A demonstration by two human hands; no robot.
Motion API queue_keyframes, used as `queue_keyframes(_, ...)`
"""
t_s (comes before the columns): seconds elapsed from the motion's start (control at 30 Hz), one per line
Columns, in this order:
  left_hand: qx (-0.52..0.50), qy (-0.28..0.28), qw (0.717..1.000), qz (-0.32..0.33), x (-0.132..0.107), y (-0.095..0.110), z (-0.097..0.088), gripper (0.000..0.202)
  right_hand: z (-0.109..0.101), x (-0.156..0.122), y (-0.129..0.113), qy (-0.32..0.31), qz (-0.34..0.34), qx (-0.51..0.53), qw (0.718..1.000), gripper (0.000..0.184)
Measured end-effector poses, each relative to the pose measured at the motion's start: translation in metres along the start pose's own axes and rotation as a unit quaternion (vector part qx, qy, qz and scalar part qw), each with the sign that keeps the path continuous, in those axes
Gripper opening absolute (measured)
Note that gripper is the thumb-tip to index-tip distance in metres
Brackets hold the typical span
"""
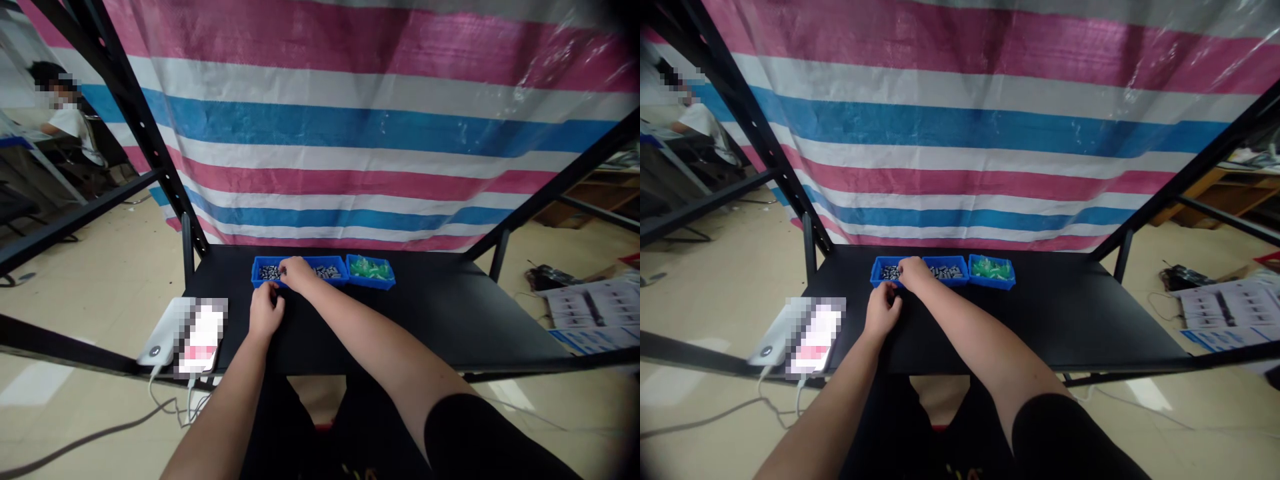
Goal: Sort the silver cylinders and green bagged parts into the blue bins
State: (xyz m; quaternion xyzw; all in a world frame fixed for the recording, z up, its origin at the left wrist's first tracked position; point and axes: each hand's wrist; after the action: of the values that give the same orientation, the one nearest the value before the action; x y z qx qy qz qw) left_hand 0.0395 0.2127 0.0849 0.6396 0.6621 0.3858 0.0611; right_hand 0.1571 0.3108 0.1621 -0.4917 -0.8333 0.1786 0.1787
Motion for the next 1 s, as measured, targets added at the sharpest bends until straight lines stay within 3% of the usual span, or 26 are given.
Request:
queue_keyframes(0.2,0.014,-0.004,1.000,-0.001,0.001,-0.001,0.000,0.021,0.002,-0.001,0.001,-0.002,-0.029,0.012,0.999,0.016)
queue_keyframes(0.33,0.024,0.027,0.999,0.016,-0.001,0.004,-0.003,0.038,-0.001,-0.025,0.007,0.094,-0.049,-0.007,0.994,0.014)
queue_keyframes(0.5,0.114,0.088,0.990,-0.003,-0.004,0.012,-0.002,0.061,-0.010,-0.068,0.034,0.173,0.040,-0.033,0.984,0.021)
queue_keyframes(0.7,0.176,0.071,0.981,-0.040,-0.005,0.015,-0.002,0.034,-0.007,-0.113,0.070,0.184,0.039,-0.073,0.979,0.028)
queue_keyframes(0.87,0.184,0.097,0.977,-0.051,-0.010,0.022,-0.009,0.027,-0.001,-0.133,0.074,0.199,0.022,-0.072,0.977,0.020)
queue_keyframes(1.0,0.179,0.120,0.976,-0.007,-0.014,0.022,-0.012,0.022,0.002,-0.154,0.076,0.220,0.010,-0.050,0.974,0.014)
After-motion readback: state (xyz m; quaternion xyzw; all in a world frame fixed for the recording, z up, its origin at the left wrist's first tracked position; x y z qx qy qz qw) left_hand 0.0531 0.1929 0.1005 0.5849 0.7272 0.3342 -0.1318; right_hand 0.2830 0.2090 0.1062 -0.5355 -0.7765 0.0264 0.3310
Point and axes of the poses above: each hand's wrist, its own x-axis towards the middle knuckle, its own z-axis out of the palm, y = z × x, and after that the axes turned 9 degrees about x, right-handed
